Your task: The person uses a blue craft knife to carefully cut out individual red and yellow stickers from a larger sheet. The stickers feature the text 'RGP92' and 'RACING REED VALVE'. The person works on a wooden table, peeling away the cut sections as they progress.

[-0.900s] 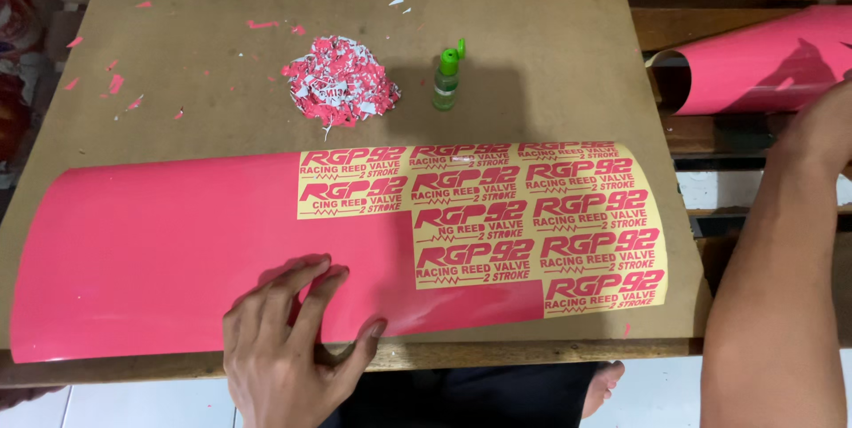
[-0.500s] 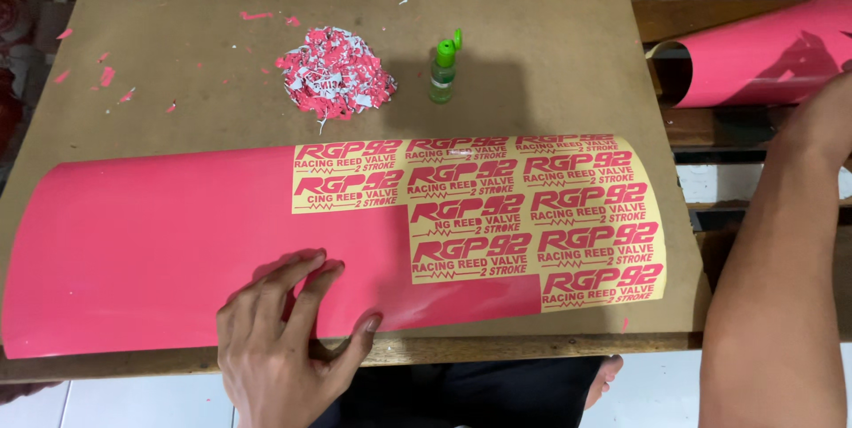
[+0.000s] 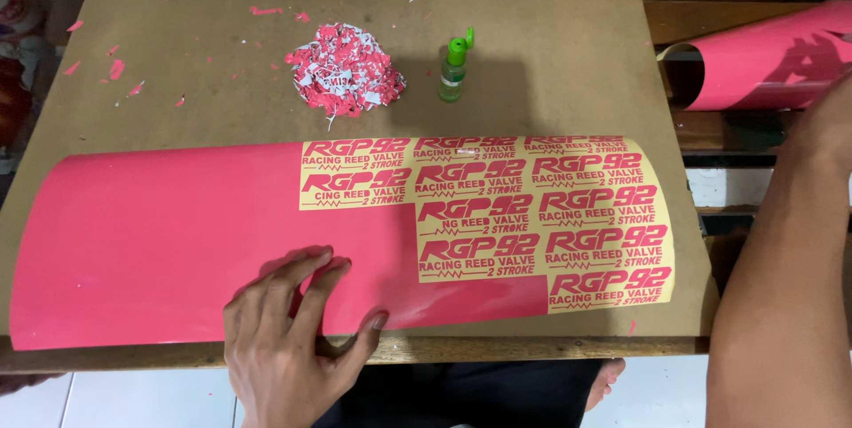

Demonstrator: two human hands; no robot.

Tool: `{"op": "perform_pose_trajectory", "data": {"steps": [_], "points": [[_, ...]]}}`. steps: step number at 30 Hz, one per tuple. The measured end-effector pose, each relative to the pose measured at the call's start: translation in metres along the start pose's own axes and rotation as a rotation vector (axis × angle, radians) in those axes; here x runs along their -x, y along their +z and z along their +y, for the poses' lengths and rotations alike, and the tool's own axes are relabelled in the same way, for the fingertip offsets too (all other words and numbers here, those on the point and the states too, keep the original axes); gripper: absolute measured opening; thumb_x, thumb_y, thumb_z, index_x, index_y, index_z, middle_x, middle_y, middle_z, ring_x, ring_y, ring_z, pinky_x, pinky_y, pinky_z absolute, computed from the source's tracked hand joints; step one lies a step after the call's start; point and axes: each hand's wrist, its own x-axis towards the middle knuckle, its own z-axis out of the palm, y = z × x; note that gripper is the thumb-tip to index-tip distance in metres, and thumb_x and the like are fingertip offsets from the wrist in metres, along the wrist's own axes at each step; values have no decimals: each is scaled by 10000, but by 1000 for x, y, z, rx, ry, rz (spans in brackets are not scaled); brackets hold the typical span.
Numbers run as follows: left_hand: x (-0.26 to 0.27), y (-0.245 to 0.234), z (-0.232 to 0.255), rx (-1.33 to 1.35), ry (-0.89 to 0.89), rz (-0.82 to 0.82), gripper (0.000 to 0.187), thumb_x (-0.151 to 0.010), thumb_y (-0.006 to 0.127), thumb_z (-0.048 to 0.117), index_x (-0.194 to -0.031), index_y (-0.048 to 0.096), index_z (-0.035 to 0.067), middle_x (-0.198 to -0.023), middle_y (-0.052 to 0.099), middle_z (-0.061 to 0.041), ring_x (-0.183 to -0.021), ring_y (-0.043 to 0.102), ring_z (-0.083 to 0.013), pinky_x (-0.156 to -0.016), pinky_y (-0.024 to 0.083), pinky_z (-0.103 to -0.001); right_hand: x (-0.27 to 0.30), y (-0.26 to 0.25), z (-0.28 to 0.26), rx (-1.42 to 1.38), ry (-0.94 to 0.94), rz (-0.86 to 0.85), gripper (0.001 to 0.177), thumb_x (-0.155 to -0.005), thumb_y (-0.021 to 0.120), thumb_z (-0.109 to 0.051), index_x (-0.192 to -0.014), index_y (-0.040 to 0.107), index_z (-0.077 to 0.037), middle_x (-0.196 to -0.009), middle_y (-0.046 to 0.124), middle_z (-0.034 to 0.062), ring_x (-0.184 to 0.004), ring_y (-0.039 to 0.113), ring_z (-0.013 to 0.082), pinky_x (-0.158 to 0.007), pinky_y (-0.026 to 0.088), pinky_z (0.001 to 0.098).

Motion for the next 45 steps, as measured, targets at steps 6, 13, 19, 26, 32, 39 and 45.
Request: {"op": "perform_pose_trajectory", "data": {"steps": [6, 13, 19, 26, 32, 39, 45], "points": [[0, 0, 1, 10, -6, 13, 393, -765, 652, 466, -1032, 653, 178, -1117, 632, 7, -1044, 597, -199, -886, 416, -369, 69, 12, -32, 199, -109, 48, 191, -772, 492, -484, -802, 620, -345, -805, 692, -171, -766, 603, -20, -671, 430, 212], [-1, -1, -1, -3, 0, 12, 397, -776, 630, 480, -1036, 639, 180, -1110, 634, 4, -1000, 598, -202, -876, 418, -371, 41, 4, -12, 309, -145, 95, 312, -757, 496, -614, -760, 644, -340, -803, 700, -189, -752, 622, -12, -677, 458, 202], [-2, 1, 0, 27, 1, 28, 378, -766, 645, 451, -1024, 649, 175, -1115, 635, 2, -1043, 601, -186, -865, 417, -358, 74, 17, -39, 290, -50, 75, 308, -708, 471, -523, -783, 688, -316, -751, 666, -188, -574, 499, -28, -542, 341, 171], [-1, 1, -1, -9, -33, 19, 400, -758, 643, 489, -1018, 665, 185, -1123, 638, 24, -1004, 592, -184, -869, 412, -359, 61, 17, -32, -20, -36, 47, 190, -699, 572, -327, -742, 692, -186, -687, 646, -73, -615, 599, 54, -586, 513, 179], [-4, -1, -2, 9, -25, 21, 385, -776, 630, 485, -1003, 659, 175, -1098, 642, 13, -987, 601, -175, -850, 408, -354, 61, 14, -32, 273, -36, -102, 301, -777, 419, -458, -856, 681, -333, -860, 709, -203, -828, 595, -51, -739, 419, 194], [-5, -3, -2, 18, 17, 27, 380, -796, 647, 468, -987, 674, 140, -1096, 652, -12, -977, 611, -215, -862, 409, -356, 42, 9, -34, -159, -109, 162, 79, -693, 711, -192, -686, 701, -114, -585, 553, -4, -517, 594, 147, -483, 492, 280], [4, 0, -9, 78, 19, 105, 452, -744, 749, 557, -994, 703, 184, -1096, 674, -10, -997, 625, -230, -877, 387, -370, 31, -11, -44, -202, -697, -56, 209, -892, 612, 127, -778, 606, -48, -793, 728, 181, -664, 681, 191, -470, 394, 229]]}}
